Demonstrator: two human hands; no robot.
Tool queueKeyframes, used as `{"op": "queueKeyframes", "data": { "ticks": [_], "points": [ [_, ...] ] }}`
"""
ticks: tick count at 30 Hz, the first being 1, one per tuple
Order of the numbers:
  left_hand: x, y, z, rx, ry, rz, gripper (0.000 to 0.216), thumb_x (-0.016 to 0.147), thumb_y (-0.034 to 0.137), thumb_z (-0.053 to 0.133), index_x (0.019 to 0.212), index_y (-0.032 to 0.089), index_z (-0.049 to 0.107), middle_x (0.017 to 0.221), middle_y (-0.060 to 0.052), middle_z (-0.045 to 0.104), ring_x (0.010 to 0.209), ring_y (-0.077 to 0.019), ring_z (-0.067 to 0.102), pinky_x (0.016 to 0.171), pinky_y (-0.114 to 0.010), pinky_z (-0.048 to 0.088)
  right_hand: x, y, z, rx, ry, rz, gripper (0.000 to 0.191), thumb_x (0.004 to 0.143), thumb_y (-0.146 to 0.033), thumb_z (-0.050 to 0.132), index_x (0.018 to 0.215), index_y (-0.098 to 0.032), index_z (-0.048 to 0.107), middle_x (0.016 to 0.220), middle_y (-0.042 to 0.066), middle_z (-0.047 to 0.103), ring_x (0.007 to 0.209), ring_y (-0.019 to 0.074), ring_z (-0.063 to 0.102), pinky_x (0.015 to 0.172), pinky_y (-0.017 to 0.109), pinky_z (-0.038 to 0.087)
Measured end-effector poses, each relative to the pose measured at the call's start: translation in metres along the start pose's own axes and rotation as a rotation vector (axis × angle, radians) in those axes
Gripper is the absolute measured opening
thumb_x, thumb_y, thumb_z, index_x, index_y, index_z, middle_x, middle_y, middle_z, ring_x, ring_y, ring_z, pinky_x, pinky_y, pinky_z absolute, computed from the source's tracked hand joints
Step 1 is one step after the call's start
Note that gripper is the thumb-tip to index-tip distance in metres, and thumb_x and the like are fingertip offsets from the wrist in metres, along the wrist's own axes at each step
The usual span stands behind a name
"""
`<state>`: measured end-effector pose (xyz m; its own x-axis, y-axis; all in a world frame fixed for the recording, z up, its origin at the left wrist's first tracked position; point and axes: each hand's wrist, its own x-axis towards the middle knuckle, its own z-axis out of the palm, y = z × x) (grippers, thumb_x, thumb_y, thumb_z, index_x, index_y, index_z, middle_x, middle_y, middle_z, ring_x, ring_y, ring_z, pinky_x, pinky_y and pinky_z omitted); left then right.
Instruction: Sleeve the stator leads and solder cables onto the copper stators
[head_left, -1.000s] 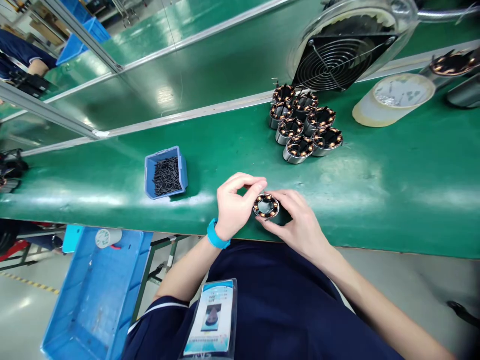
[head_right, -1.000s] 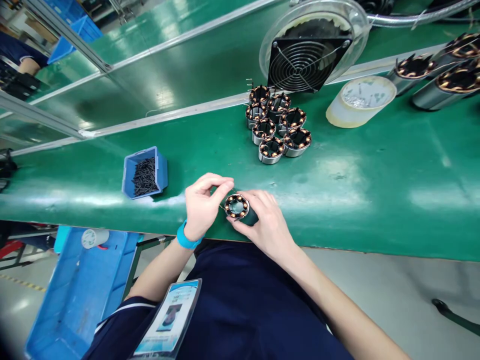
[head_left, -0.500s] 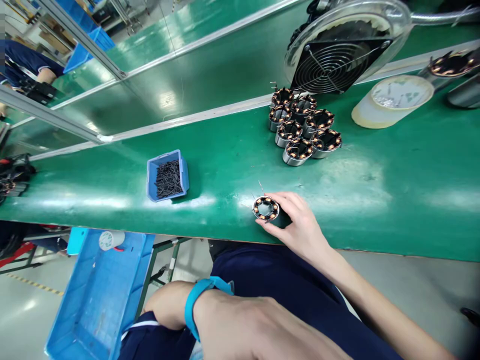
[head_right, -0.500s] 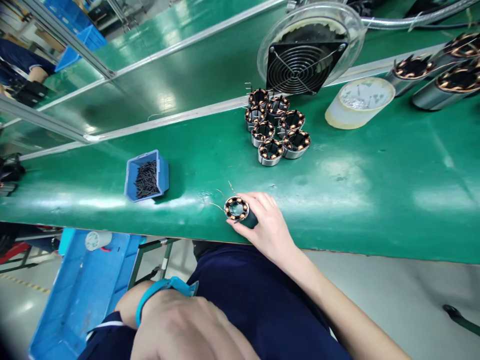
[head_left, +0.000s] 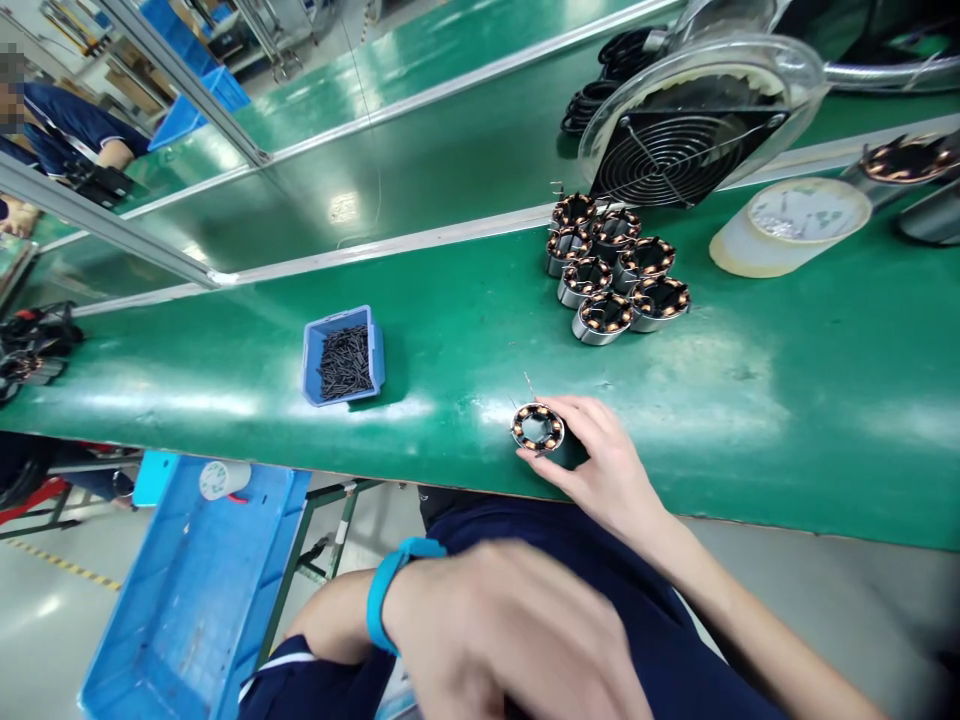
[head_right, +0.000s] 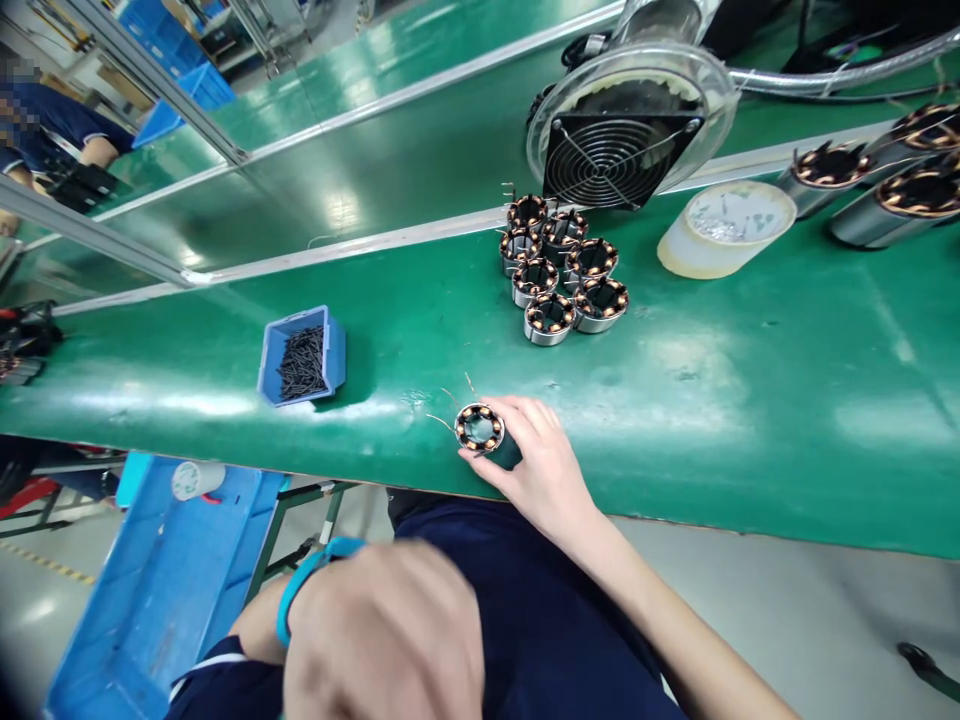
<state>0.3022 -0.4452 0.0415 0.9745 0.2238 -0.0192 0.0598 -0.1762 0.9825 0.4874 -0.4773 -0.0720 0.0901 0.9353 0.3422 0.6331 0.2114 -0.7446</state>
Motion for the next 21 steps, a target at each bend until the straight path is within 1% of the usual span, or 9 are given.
{"op": "queueKeyframes", "data": {
  "ticks": [3, 4, 5, 6, 8, 11, 17, 20, 21],
  "points": [
    [0.001, -0.021, -0.01, 0.219, 0.709, -0.144, 0.043, 0.096, 0.052, 0.059, 0.064, 0.024, 0.067, 0.06, -0.004, 0.061, 0.057, -0.016, 0.057, 0.058, -0.031, 0.047, -0.002, 0.0, 0.0, -0.013, -0.012, 0.01, 0.057, 0.098, -0.049, 0.067, 0.146, -0.024, 0.048, 0.125, 0.014, 0.062, 0.112, 0.0318, 0.061, 0.094, 0.051, 0.052],
    [0.002, -0.032, -0.013, 0.308, 0.889, -0.209, 0.042, 0.097, 0.046, 0.061, 0.063, 0.023, 0.064, 0.059, -0.003, 0.058, 0.057, -0.0147, 0.053, 0.058, -0.03, 0.044, -0.002, -0.001, 0.0, -0.016, -0.014, 0.011, 0.059, 0.098, -0.051, 0.066, 0.147, -0.023, 0.047, 0.125, 0.014, 0.062, 0.112, 0.0319, 0.06, 0.094, 0.051, 0.051],
    [0.004, -0.044, -0.015, 0.375, 0.997, -0.26, 0.039, 0.097, 0.043, 0.063, 0.064, 0.022, 0.064, 0.06, -0.001, 0.057, 0.057, -0.0134, 0.051, 0.057, -0.029, 0.042, -0.002, -0.001, 0.0, -0.017, -0.016, 0.01, 0.06, 0.098, -0.052, 0.066, 0.148, -0.023, 0.046, 0.126, 0.014, 0.062, 0.113, 0.0319, 0.06, 0.095, 0.051, 0.051],
    [0.007, -0.054, -0.015, 0.411, 1.041, -0.288, 0.036, 0.096, 0.041, 0.065, 0.066, 0.021, 0.066, 0.062, 0.0, 0.057, 0.057, -0.0123, 0.05, 0.057, -0.028, 0.041, -0.002, 0.0, 0.001, -0.018, -0.015, 0.008, 0.059, 0.098, -0.052, 0.065, 0.147, -0.023, 0.047, 0.126, 0.014, 0.062, 0.114, 0.0319, 0.06, 0.095, 0.051, 0.051],
    [0.013, -0.071, -0.013, 0.4, 1.017, -0.299, 0.025, 0.093, 0.04, 0.069, 0.079, 0.02, 0.073, 0.07, 0.0, 0.061, 0.06, -0.0111, 0.052, 0.058, -0.026, 0.043, -0.002, 0.001, 0.001, -0.018, -0.007, -0.005, 0.055, 0.099, -0.05, 0.065, 0.144, -0.023, 0.05, 0.125, 0.013, 0.063, 0.113, 0.0316, 0.06, 0.094, 0.05, 0.051],
    [0.023, -0.08, -0.006, 0.38, 1.018, -0.228, 0.018, 0.094, 0.036, 0.069, 0.092, 0.021, 0.077, 0.078, -0.002, 0.067, 0.063, -0.0112, 0.057, 0.061, -0.026, 0.047, -0.002, 0.002, 0.002, -0.023, 0.003, -0.024, 0.047, 0.101, -0.047, 0.064, 0.14, -0.024, 0.052, 0.123, 0.013, 0.064, 0.112, 0.0316, 0.061, 0.092, 0.05, 0.052],
    [0.018, -0.067, -0.006, 0.657, 1.149, 0.02, 0.009, 0.092, 0.02, 0.069, 0.09, 0.022, 0.077, 0.076, -0.003, 0.072, 0.066, -0.0139, 0.063, 0.063, -0.028, 0.051, -0.001, 0.0, 0.002, -0.03, 0.005, -0.018, 0.046, 0.101, -0.046, 0.062, 0.14, -0.024, 0.052, 0.121, 0.013, 0.064, 0.108, 0.0313, 0.062, 0.09, 0.05, 0.053],
    [0.011, -0.058, -0.018, 0.666, 1.298, 0.047, 0.011, 0.093, 0.024, 0.067, 0.086, 0.024, 0.076, 0.073, -0.002, 0.07, 0.067, -0.0152, 0.063, 0.065, -0.03, 0.052, -0.001, 0.0, 0.002, -0.019, 0.01, -0.019, 0.045, 0.1, -0.047, 0.065, 0.137, -0.024, 0.054, 0.12, 0.012, 0.065, 0.108, 0.0313, 0.063, 0.091, 0.05, 0.053],
    [0.011, -0.056, -0.022, 0.629, 1.307, 0.03, 0.012, 0.094, 0.027, 0.067, 0.086, 0.023, 0.076, 0.074, -0.002, 0.07, 0.067, -0.0153, 0.063, 0.065, -0.03, 0.052, -0.001, 0.0, 0.002, -0.018, 0.012, -0.022, 0.045, 0.1, -0.047, 0.065, 0.137, -0.024, 0.055, 0.121, 0.012, 0.065, 0.108, 0.0314, 0.063, 0.091, 0.05, 0.052]
  ]
}}
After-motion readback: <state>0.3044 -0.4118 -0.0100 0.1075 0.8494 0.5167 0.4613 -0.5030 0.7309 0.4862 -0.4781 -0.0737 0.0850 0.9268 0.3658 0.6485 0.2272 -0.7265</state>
